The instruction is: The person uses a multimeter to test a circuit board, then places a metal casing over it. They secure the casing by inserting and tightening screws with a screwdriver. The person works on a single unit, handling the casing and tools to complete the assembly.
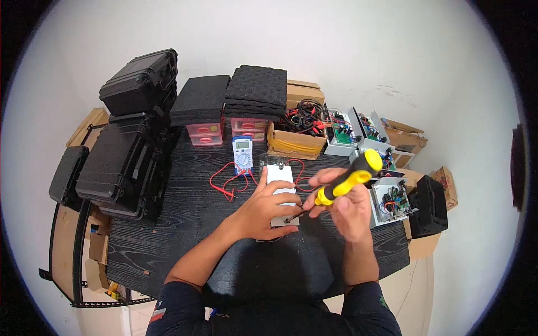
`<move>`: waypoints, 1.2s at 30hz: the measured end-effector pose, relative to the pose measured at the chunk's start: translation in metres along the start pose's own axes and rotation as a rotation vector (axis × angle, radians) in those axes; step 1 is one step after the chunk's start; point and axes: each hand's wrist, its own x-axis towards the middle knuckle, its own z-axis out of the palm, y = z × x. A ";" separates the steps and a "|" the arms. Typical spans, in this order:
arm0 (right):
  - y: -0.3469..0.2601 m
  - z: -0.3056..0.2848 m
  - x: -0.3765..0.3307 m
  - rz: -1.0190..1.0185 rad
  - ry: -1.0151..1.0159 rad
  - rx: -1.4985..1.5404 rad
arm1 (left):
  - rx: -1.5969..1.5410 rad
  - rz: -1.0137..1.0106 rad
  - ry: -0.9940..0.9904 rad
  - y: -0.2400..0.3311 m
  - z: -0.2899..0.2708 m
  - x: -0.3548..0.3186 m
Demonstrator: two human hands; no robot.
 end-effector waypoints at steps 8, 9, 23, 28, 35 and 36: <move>0.018 -0.018 0.004 -0.234 -0.106 -0.102 | 0.022 0.005 -0.024 0.004 -0.003 0.004; 0.016 -0.016 0.003 -0.162 -0.069 -0.042 | 0.024 0.002 -0.028 0.004 -0.003 0.004; 0.005 0.000 0.000 -0.004 0.095 0.043 | 0.037 0.005 -0.034 0.000 -0.001 0.000; 0.005 0.000 -0.003 0.002 0.095 -0.094 | 0.050 0.016 -0.046 0.000 -0.003 0.001; 0.007 -0.002 -0.005 -0.061 -0.028 0.038 | 0.048 0.025 -0.046 -0.002 -0.001 0.001; 0.002 0.000 -0.006 -0.006 -0.009 0.058 | 0.055 0.025 -0.046 -0.002 -0.002 -0.001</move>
